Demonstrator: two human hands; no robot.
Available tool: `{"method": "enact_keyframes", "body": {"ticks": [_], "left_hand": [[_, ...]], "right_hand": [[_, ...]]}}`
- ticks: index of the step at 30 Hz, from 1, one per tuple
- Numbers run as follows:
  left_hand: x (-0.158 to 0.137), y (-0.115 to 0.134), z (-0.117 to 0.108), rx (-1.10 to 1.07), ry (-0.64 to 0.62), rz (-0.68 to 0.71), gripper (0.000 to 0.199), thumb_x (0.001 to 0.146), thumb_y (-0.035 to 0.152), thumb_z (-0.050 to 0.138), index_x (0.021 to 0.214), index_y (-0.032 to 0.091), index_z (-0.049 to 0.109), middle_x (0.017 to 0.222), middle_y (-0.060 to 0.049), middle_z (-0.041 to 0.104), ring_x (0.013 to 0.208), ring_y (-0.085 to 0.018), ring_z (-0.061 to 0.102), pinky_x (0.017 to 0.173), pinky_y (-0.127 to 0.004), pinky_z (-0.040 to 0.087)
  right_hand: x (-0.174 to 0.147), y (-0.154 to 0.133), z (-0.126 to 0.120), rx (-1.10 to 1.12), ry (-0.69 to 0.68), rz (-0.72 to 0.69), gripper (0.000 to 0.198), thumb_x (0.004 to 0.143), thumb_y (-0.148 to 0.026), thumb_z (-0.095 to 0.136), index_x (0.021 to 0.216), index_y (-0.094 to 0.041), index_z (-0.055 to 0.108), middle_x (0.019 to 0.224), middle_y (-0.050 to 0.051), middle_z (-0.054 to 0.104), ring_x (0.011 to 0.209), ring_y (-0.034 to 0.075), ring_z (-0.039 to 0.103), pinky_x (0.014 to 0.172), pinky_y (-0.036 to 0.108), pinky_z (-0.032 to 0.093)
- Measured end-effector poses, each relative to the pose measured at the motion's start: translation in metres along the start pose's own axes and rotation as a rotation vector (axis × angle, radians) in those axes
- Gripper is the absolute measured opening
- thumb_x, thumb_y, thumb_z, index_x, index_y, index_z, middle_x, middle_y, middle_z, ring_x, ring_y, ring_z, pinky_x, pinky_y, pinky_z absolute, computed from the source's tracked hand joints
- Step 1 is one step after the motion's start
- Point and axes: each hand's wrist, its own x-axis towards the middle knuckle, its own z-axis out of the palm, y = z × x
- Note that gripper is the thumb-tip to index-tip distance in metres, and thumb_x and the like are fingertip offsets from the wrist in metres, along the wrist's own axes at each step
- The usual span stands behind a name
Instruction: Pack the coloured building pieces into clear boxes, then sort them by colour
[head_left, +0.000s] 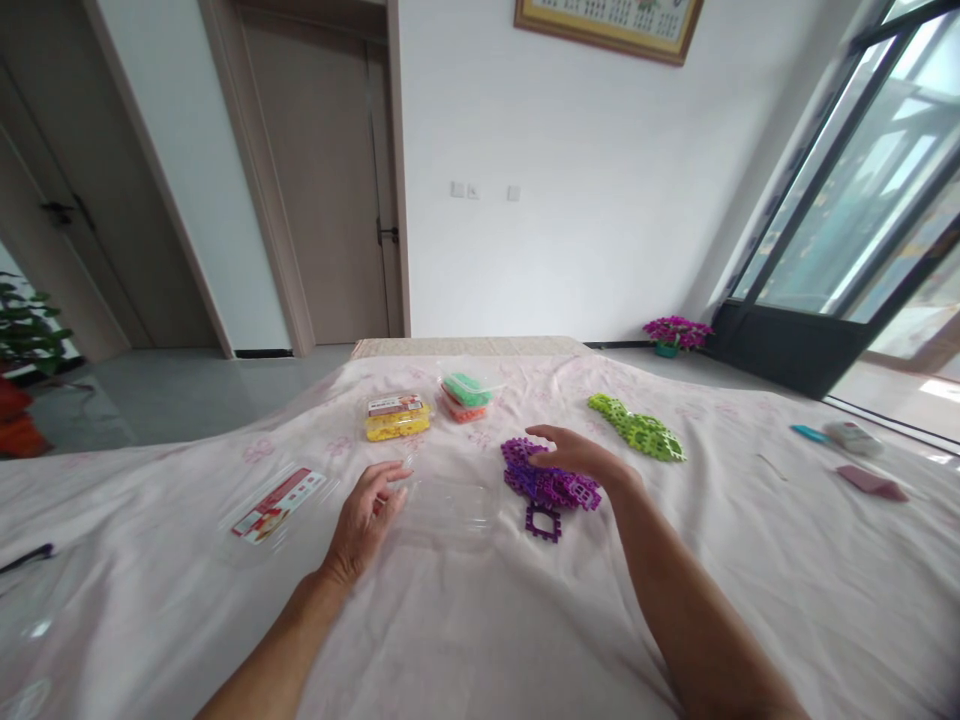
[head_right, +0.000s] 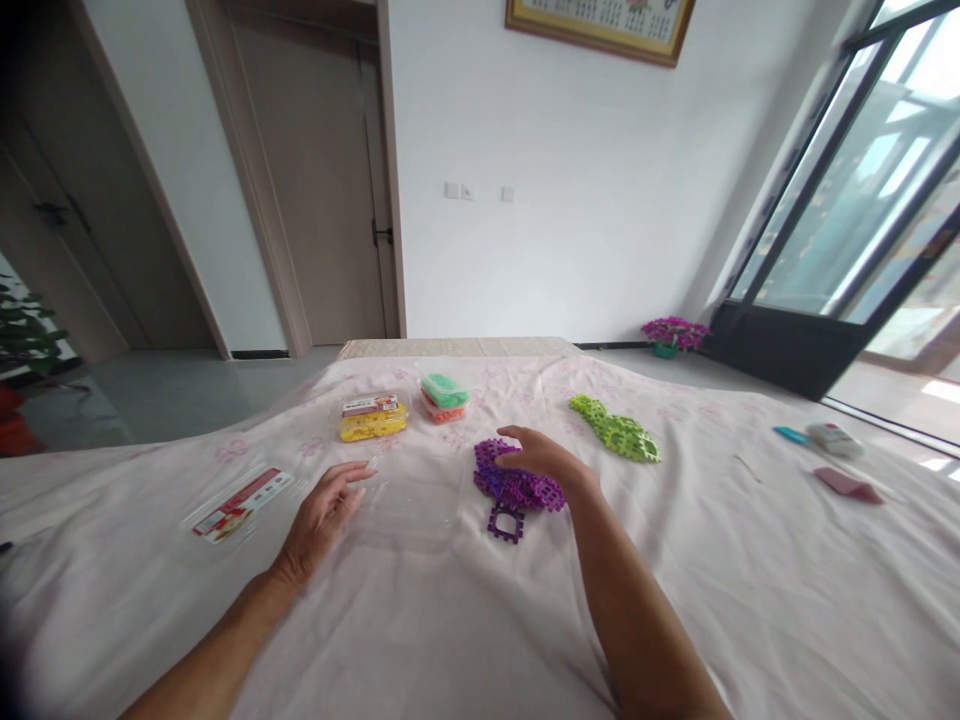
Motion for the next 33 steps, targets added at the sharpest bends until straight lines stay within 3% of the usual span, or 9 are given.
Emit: {"method": "enact_keyframes", "body": {"ticks": [4, 9, 12, 15, 18, 21, 24, 27, 33], "left_hand": [[-0.005, 0.005, 0.004, -0.041, 0.114, -0.016, 0.033, 0.09, 0.041, 0.045, 0.097, 0.019, 0.068, 0.123, -0.009, 0.058, 0.08, -0.016, 0.062, 0.064, -0.027, 0.056], [-0.011, 0.013, 0.01, -0.016, 0.178, -0.049, 0.033, 0.092, 0.039, 0.043, 0.086, 0.018, 0.067, 0.125, -0.007, 0.056, 0.065, -0.01, 0.06, 0.064, -0.028, 0.056], [-0.009, 0.011, 0.011, 0.059, 0.228, 0.003, 0.029, 0.091, 0.04, 0.046, 0.095, 0.02, 0.066, 0.128, -0.009, 0.053, 0.095, -0.019, 0.062, 0.078, -0.033, 0.055], [-0.004, 0.004, 0.01, 0.077, 0.189, 0.049, 0.037, 0.091, 0.045, 0.046, 0.117, 0.022, 0.06, 0.136, -0.01, 0.045, 0.131, -0.025, 0.041, 0.107, -0.044, 0.04], [0.001, -0.001, 0.009, 0.003, 0.04, 0.039, 0.052, 0.091, 0.053, 0.044, 0.133, 0.023, 0.05, 0.147, -0.011, 0.031, 0.142, -0.027, 0.023, 0.116, -0.05, 0.023], [0.004, -0.004, 0.009, -0.049, -0.08, 0.037, 0.058, 0.087, 0.058, 0.048, 0.134, 0.025, 0.05, 0.152, -0.011, 0.025, 0.144, -0.03, 0.021, 0.115, -0.051, 0.025], [0.006, -0.006, 0.012, -0.022, -0.087, 0.075, 0.053, 0.081, 0.056, 0.06, 0.123, 0.023, 0.059, 0.15, -0.011, 0.028, 0.141, -0.032, 0.029, 0.114, -0.051, 0.028], [0.006, -0.007, 0.013, 0.029, -0.027, 0.098, 0.035, 0.08, 0.05, 0.064, 0.099, 0.021, 0.068, 0.148, -0.011, 0.033, 0.136, -0.031, 0.037, 0.113, -0.05, 0.03], [0.0, -0.002, 0.01, 0.062, 0.044, 0.156, 0.03, 0.08, 0.047, 0.065, 0.069, 0.018, 0.065, 0.144, -0.01, 0.041, 0.132, -0.028, 0.043, 0.108, -0.044, 0.037]], "right_hand": [[-0.004, 0.019, 0.007, -0.128, -0.122, 0.041, 0.073, 0.066, -0.026, 0.074, 0.135, -0.026, 0.053, 0.134, 0.008, 0.058, 0.119, 0.03, 0.056, 0.103, 0.043, 0.042], [0.001, 0.025, 0.011, -0.18, -0.068, 0.007, 0.054, 0.07, -0.019, 0.065, 0.123, -0.028, 0.063, 0.121, 0.004, 0.067, 0.107, 0.027, 0.063, 0.095, 0.038, 0.047], [0.003, 0.023, 0.007, -0.214, -0.036, -0.035, 0.04, 0.077, -0.02, 0.056, 0.115, -0.026, 0.067, 0.113, 0.004, 0.07, 0.101, 0.024, 0.064, 0.09, 0.034, 0.048], [0.004, 0.017, 0.004, -0.254, 0.026, 0.003, 0.032, 0.082, -0.022, 0.05, 0.107, -0.023, 0.069, 0.102, 0.006, 0.072, 0.092, 0.023, 0.066, 0.081, 0.031, 0.048], [0.005, 0.009, 0.001, -0.254, 0.092, 0.072, 0.028, 0.082, -0.027, 0.052, 0.1, -0.021, 0.071, 0.092, 0.006, 0.073, 0.082, 0.021, 0.065, 0.071, 0.028, 0.045], [0.004, 0.0, -0.002, -0.141, 0.099, 0.053, 0.028, 0.08, -0.031, 0.054, 0.098, -0.02, 0.071, 0.086, 0.003, 0.072, 0.074, 0.018, 0.063, 0.065, 0.025, 0.042], [0.002, -0.005, -0.003, -0.049, 0.094, 0.04, 0.027, 0.079, -0.034, 0.054, 0.091, -0.017, 0.072, 0.078, 0.002, 0.07, 0.068, 0.016, 0.059, 0.062, 0.025, 0.04], [0.0, -0.008, -0.004, 0.061, 0.083, 0.057, 0.029, 0.079, -0.037, 0.053, 0.088, -0.016, 0.07, 0.073, 0.002, 0.067, 0.064, 0.014, 0.055, 0.058, 0.025, 0.038], [-0.005, -0.014, -0.004, 0.327, 0.05, 0.065, 0.033, 0.078, -0.043, 0.055, 0.087, -0.014, 0.068, 0.075, 0.002, 0.065, 0.067, 0.014, 0.054, 0.06, 0.024, 0.04]]}}
